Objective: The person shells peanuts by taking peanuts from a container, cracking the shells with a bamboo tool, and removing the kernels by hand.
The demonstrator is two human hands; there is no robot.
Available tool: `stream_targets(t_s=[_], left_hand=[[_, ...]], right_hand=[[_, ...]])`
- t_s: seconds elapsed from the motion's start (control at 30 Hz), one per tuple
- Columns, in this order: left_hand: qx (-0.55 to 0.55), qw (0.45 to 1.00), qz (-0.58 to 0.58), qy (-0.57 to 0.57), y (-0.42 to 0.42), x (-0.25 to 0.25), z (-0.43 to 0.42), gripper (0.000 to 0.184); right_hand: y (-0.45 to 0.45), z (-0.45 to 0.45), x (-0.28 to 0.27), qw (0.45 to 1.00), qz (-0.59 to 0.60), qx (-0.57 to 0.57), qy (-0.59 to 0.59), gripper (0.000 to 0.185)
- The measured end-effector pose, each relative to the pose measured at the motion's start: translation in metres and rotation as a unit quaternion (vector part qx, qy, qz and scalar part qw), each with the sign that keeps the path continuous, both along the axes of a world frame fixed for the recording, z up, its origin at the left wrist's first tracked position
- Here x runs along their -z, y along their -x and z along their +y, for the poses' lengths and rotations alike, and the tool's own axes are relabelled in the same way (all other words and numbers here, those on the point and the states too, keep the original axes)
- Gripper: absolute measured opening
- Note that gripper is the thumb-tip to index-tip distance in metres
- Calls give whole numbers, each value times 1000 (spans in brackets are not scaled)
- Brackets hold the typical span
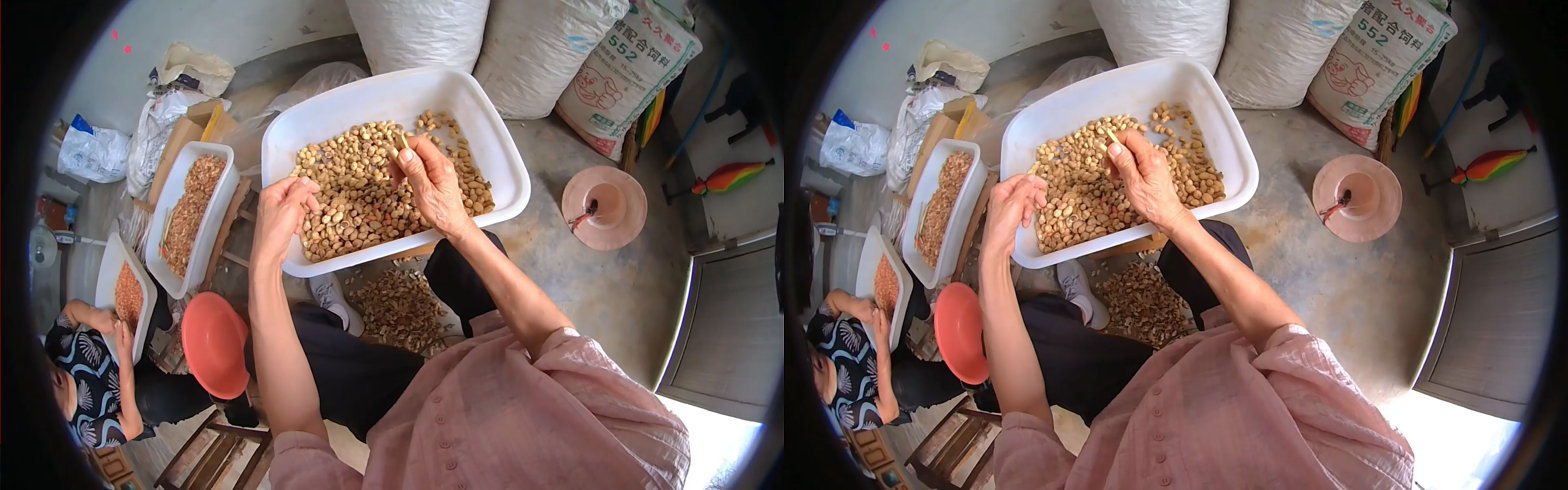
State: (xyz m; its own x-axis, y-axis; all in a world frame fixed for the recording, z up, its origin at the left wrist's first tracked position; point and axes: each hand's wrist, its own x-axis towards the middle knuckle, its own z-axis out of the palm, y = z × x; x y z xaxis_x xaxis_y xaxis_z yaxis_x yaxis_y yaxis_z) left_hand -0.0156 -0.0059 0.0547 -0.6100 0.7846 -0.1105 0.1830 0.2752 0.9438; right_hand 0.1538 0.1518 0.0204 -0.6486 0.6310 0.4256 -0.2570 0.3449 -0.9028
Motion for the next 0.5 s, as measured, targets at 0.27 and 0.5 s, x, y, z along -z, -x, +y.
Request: stream_targets(t_s=[0.27, 0.5], left_hand=[[12, 976, 197, 90, 5, 28, 14, 19], [85, 964, 224, 115, 8, 48, 16, 10]], right_hand=[[-12, -10, -31, 992, -4, -42, 116, 42], [-99, -119, -118, 822, -441, -336, -130, 37]])
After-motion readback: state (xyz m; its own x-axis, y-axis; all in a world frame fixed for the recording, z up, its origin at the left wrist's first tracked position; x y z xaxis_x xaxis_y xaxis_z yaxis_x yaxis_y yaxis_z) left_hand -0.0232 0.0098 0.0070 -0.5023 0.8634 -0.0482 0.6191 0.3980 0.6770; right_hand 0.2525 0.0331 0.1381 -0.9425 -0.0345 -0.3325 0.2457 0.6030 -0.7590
